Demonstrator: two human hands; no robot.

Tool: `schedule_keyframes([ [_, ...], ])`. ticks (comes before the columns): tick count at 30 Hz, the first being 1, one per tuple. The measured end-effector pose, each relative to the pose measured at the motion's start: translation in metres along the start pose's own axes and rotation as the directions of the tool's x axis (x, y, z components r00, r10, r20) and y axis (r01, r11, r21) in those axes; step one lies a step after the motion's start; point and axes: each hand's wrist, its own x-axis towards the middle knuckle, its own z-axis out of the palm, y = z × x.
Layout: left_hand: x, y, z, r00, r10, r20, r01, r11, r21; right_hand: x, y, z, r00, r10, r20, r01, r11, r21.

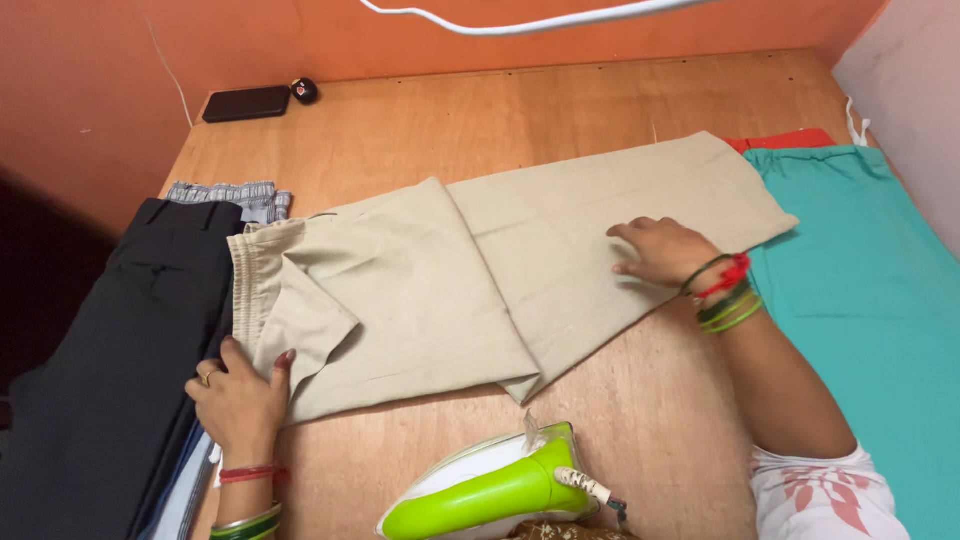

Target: The person irons a pair of beige pants on a wooden table. They repeatedly smooth the fabric with one hand while moving a green iron over the surface with the other, adjusting the garment several times to cover different areas.

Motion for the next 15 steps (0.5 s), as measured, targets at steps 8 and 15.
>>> schedule_keyframes([
  [8,0.006,0.015,-0.023,0.951,-0.118,0.285,0.173,0.969,-0.176,0.034,-0.04,0.061,0.978,-0.023,-0.208,0.018,1.0,-0.026],
  [15,0.027,0.01,-0.043,0.885,-0.058,0.463,0.233,0.914,-0.332,0.04,-0.04,0.069,0.971,-0.017,-0.238,0.008,0.999,-0.039],
])
